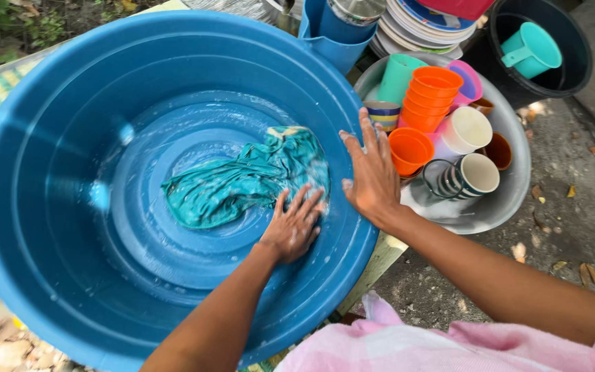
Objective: The person washes several plastic cups, bowls, and containers in a large bowl of soapy water using a sponge before transferring the items into a larger blue basin.
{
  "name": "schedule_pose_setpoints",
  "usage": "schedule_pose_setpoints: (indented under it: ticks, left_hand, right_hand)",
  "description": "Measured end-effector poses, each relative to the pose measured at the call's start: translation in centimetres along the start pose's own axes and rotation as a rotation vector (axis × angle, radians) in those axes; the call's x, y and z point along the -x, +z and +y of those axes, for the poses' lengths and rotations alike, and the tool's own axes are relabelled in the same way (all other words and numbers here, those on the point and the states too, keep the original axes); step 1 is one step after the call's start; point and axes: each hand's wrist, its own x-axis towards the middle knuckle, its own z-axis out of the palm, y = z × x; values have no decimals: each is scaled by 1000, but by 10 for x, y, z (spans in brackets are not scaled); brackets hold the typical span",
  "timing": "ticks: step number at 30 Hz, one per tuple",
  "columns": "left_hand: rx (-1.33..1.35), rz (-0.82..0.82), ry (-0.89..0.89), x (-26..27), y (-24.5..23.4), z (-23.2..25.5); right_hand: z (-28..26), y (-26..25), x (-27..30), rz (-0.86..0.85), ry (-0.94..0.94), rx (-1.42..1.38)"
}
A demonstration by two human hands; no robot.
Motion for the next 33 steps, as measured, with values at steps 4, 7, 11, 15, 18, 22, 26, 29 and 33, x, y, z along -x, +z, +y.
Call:
schedule_pose_setpoints:
  ticks: [4,7,11,15,18,22,26,29,33]
  left_hand:
    - [50,-153,164,73,-38,-13]
    - [82,-375,154,103,-75,-47]
    - [127,-262,-105,132,-111,-103]
    - [-21,-151,-480,107,-111,-140]
    - [77,123,-756,58,-89,-143]
    - [28,110,-881,-16,-63,-103]
    - [-292,-174,-477,-32,-37,-36]
    - [-162,-133,-280,-6,-15,-3]
    - [-88,-121,-85,59,-36,-46]
  right_hand:
    - [-4,-1,2,-26,-9,-3]
    - [0,0,3,-10,-30,-9]
    - [7,5,6,8,-64,-49]
    - [8,6,5,25,-68,-21]
    - [6,8,6,6,-32,-24]
    - [9,7,5,15,-26,-16]
    - [9,9,6,47,-67,-38]
    - [9,11,4,44,-57,-40]
    - [8,8,7,59,-79,-21]
